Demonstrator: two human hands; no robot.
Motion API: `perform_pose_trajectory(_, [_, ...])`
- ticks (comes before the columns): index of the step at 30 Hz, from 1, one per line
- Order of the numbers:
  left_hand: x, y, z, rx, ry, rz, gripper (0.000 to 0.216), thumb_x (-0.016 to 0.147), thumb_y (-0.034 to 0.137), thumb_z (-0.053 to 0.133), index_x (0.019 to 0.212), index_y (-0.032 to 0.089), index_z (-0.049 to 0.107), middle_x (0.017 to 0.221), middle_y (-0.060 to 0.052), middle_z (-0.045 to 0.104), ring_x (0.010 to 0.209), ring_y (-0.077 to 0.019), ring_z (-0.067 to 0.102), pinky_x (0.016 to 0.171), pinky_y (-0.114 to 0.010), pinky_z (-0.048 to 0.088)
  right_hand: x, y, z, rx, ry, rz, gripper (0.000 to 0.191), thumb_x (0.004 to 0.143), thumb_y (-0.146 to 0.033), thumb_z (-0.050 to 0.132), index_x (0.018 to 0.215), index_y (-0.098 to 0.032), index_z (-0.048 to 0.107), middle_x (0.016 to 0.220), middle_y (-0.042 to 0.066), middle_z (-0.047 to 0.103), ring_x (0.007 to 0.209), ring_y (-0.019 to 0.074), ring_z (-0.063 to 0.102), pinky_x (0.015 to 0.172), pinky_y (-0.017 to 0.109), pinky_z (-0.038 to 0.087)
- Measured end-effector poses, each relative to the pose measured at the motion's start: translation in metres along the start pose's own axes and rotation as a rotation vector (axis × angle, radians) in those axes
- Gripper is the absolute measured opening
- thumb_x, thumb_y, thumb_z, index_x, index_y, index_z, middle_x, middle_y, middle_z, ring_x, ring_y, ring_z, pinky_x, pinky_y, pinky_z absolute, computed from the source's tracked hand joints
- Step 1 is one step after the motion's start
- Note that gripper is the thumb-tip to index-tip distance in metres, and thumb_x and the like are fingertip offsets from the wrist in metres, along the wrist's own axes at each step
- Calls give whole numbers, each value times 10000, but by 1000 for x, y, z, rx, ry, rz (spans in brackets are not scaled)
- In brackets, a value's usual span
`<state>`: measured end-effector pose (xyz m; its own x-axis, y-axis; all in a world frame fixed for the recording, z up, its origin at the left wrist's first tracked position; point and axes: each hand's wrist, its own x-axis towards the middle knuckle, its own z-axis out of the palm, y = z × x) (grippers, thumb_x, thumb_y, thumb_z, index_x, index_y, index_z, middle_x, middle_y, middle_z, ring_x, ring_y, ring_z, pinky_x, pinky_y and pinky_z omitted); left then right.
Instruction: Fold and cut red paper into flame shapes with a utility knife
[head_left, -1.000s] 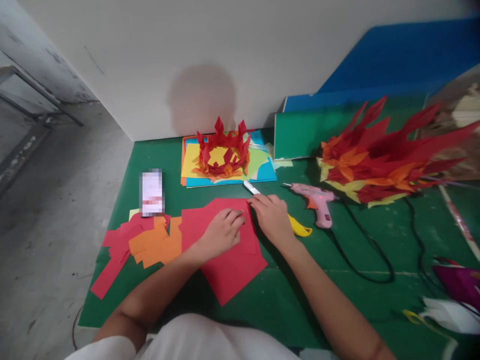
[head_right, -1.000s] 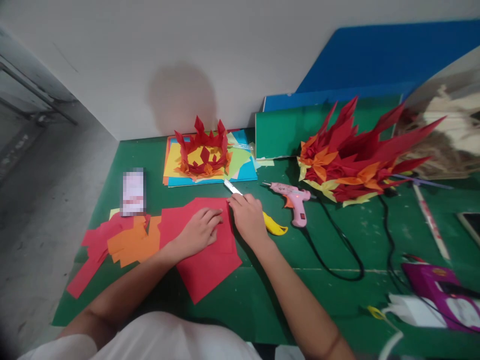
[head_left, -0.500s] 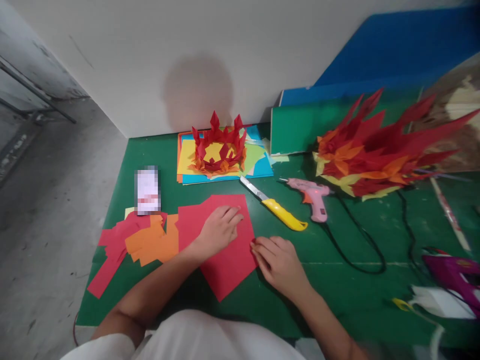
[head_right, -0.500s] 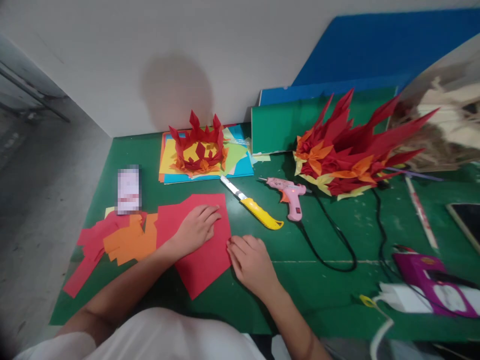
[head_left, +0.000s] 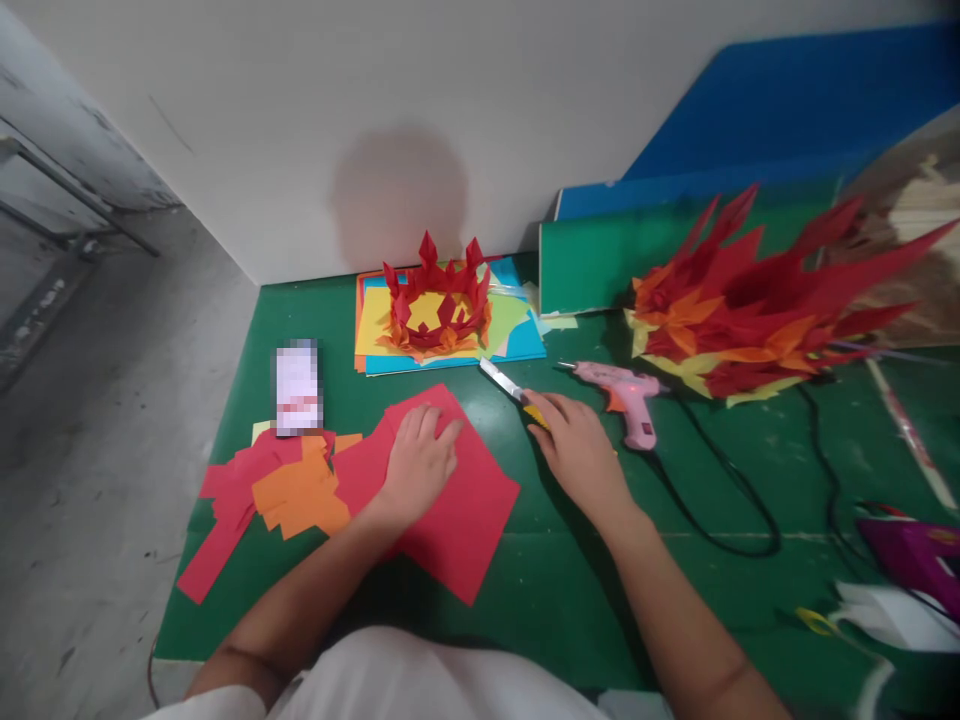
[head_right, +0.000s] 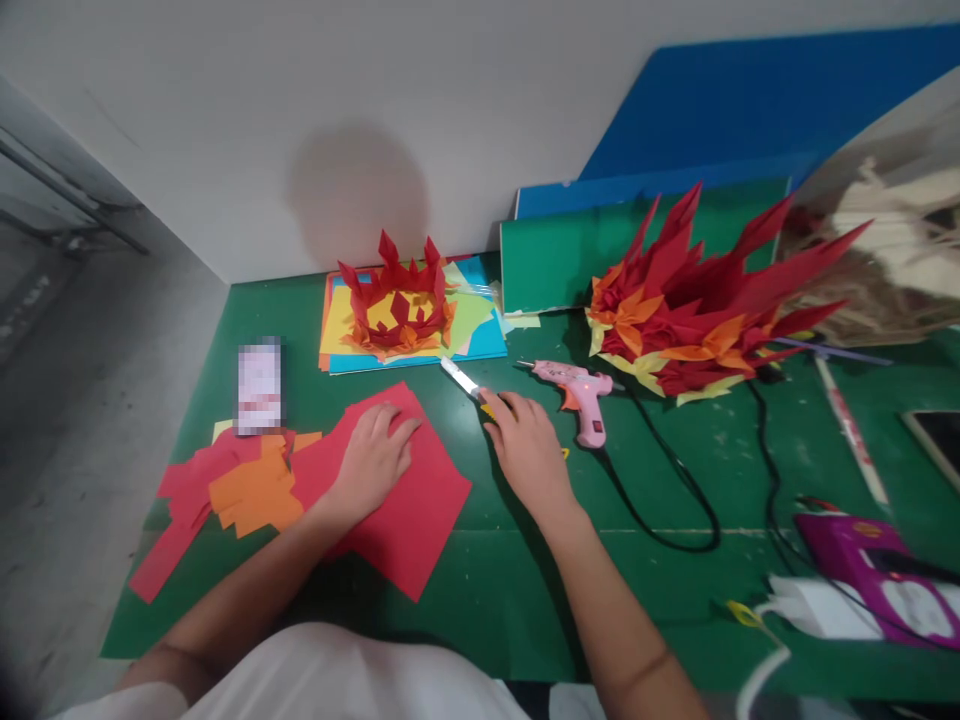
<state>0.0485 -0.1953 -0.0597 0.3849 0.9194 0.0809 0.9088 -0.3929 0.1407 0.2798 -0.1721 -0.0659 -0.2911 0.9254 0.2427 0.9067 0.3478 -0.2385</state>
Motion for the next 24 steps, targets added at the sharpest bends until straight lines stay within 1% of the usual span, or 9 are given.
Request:
perform_pose_trajectory(2, [2, -5, -1, -44, 0, 7, 304, 905, 306, 489, 1171, 190, 579, 1221, -137, 533, 1259, -316, 438, 1040, -465, 400, -1, 2, 2, 35, 8, 19, 387, 921, -229, 374, 1276, -157, 511, 1031, 139, 603, 914, 264, 558, 799, 417, 474])
perform_pose_trajectory(5, [4, -11, -1, -104, -28, 43, 368, 903, 398, 498, 1187, 175, 568, 1268, -159, 521, 1346, -335, 356, 1071, -487, 370, -11, 2, -8, 153, 4, 23, 395, 924, -263, 395, 1301, -192, 487, 1051, 129, 610, 950, 262, 568, 820, 421, 478])
perform_pose_trajectory(7, [5, -15, -2, -113, -38, 50, 373, 909, 388, 490, 1211, 178, 554, 1315, -157, 511, 1367, -335, 334, 1087, -502, 351, -22, 1, -19, 256, -58, 3, 377, 923, -293, 423, 1287, -227, 497, 1083, 112, 618, 989, 249, 577, 851, 416, 483])
perform_pose_trajectory(9, [6, -19, -2, -96, -35, 25, 360, 921, 354, 473, 1232, 188, 544, 1352, -136, 503, 1375, -335, 324, 1094, -514, 341, -34, 0, -30, 338, -160, -46, 330, 927, -298, 427, 1231, -259, 547, 1089, 95, 623, 997, 227, 590, 848, 395, 496])
perform_pose_trajectory(11, [8, -23, -2, -80, -30, -10, 344, 936, 302, 441, 1243, 186, 541, 1375, -112, 503, 1373, -326, 330, 1093, -503, 350, -46, -1, -37, 391, -244, -87, 314, 927, -275, 422, 1197, -276, 582, 1090, 86, 621, 997, 209, 595, 827, 368, 510])
perform_pose_trajectory(13, [9, -27, -3, -80, -28, -29, 332, 948, 253, 401, 1236, 178, 549, 1392, -88, 504, 1362, -310, 351, 1086, -475, 370, -56, -2, -41, 415, -283, -109, 318, 926, -250, 416, 1179, -286, 604, 1079, 81, 623, 985, 196, 598, 802, 349, 519])
perform_pose_trajectory(15, [11, -30, -4, -89, -16, -38, 324, 954, 227, 377, 1215, 179, 563, 1406, -63, 503, 1348, -300, 371, 1080, -458, 384, -61, -1, -41, 409, -277, -119, 319, 925, -235, 416, 1162, -289, 622, 1049, 78, 630, 957, 192, 603, 779, 345, 521])
perform_pose_trajectory(18, [11, -31, -4, -111, 15, -44, 303, 953, 217, 376, 1181, 190, 574, 1404, -41, 513, 1336, -293, 389, 1076, -461, 389, -63, 3, -40, 374, -235, -132, 315, 921, -220, 426, 1142, -289, 640, 1011, 75, 639, 912, 189, 605, 753, 345, 517])
perform_pose_trajectory(24, [12, -30, 2, -193, 36, -16, 282, 958, 199, 357, 1147, 154, 562, 1382, -88, 524, 1366, -252, 372, 1108, -437, 358, -61, 13, -39, 321, -203, -160, 324, 915, -221, 441, 1157, -300, 643, 999, 70, 643, 898, 186, 603, 742, 335, 514])
